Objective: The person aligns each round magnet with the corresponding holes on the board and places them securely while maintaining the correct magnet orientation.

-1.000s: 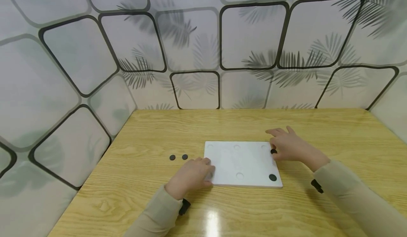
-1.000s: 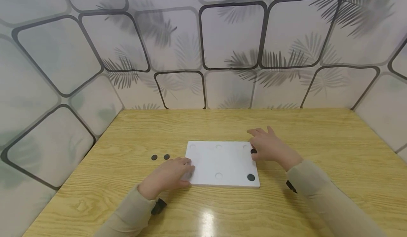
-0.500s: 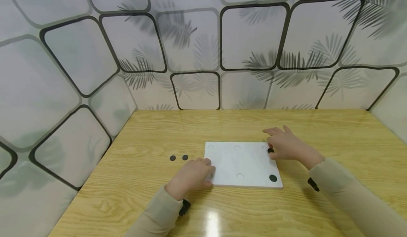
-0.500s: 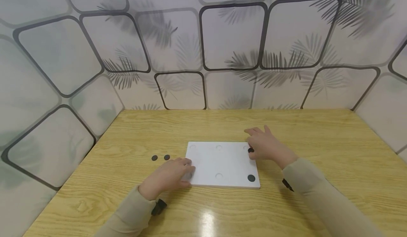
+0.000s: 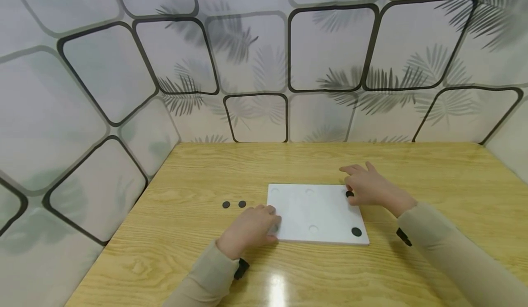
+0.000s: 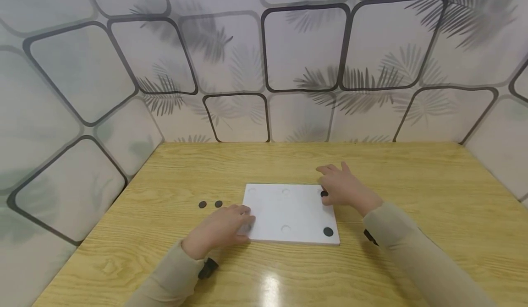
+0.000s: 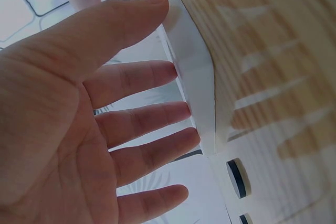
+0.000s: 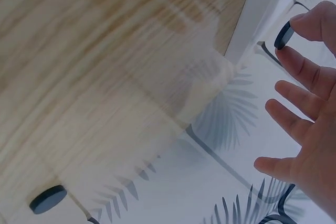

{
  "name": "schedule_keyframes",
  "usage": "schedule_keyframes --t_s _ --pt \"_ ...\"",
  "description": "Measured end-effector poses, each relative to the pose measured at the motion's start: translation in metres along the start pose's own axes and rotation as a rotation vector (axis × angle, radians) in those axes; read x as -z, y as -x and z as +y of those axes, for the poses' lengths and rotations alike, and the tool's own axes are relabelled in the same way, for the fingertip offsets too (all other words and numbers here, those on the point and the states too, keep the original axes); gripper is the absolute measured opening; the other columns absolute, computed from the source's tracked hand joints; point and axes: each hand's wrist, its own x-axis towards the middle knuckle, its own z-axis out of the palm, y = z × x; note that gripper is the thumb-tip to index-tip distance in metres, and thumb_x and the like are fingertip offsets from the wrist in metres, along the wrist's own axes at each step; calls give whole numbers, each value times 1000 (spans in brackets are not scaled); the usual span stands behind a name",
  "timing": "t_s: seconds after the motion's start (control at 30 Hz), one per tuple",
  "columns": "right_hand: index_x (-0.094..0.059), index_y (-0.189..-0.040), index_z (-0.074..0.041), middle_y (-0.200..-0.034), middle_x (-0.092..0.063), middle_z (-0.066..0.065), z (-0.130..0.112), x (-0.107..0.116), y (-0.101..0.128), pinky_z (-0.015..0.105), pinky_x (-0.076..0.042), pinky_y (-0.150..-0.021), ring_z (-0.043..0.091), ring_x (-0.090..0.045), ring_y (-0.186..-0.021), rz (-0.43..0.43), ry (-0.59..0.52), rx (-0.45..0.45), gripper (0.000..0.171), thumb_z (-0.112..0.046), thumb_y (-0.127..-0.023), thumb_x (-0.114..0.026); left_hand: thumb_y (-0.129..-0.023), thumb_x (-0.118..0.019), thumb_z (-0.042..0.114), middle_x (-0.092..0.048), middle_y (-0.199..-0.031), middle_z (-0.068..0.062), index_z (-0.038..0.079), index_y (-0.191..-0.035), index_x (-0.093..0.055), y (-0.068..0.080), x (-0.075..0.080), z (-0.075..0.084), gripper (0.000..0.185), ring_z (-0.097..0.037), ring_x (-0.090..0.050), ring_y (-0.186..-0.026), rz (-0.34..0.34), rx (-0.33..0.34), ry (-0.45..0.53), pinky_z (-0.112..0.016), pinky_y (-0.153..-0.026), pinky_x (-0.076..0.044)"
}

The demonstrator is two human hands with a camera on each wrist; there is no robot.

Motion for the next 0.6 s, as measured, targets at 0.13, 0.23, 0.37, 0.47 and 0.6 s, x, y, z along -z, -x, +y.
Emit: schedule_keyframes --t_s 0.13,0.23,0.37,0.47,0.6 --pt "-48 -60 -18 -124 -44 22 1 0 -3 69 -19 -84 41 -39 -112 -6 -8 -6 20 -17 -68 -66 -74 -67 43 -51 -84 6 18 -95 -64 0 0 0 33 -10 -47 -72 -1 -1 -2 -24 -60 -42" --pt "-49 -61 -18 -124 -44 23 2 1 -4 69 -19 -84 41 -39 -112 -18 -17 -13 19 -17 -69 -66 -73 -67 42 -51 -84 6 18 -95 -64 -1 1 1 33 -10 -47 -72 -6 -1 -1 -23 -60 -42" --pt "-48 -60 -17 -124 -44 23 3 0 -6 69 -18 -85 41 -38 -112 -27 -21 -21 20 -16 -69 -66 -73 -68 43 -52 -86 5 18 -96 -64 0 2 2 33 -10 -48 -74 -12 4 -2 -23 -61 -42" --pt "-48 -60 -17 -124 -43 23 4 -1 -8 69 -18 -84 42 -38 -112 -29 -20 -27 20 -16 -69 -66 -73 -67 43 -54 -89 5 18 -97 -64 0 4 2 34 -11 -49 -76 -12 6 -3 -23 -62 -43" --pt "-48 -60 -18 -124 -43 23 5 -3 -11 69 -17 -84 42 -38 -112 -29 -24 -28 21 -16 -69 -66 -74 -67 43 -53 -89 4 18 -97 -64 1 4 1 34 -11 -49 -75 -10 7 -4 -24 -61 -42"
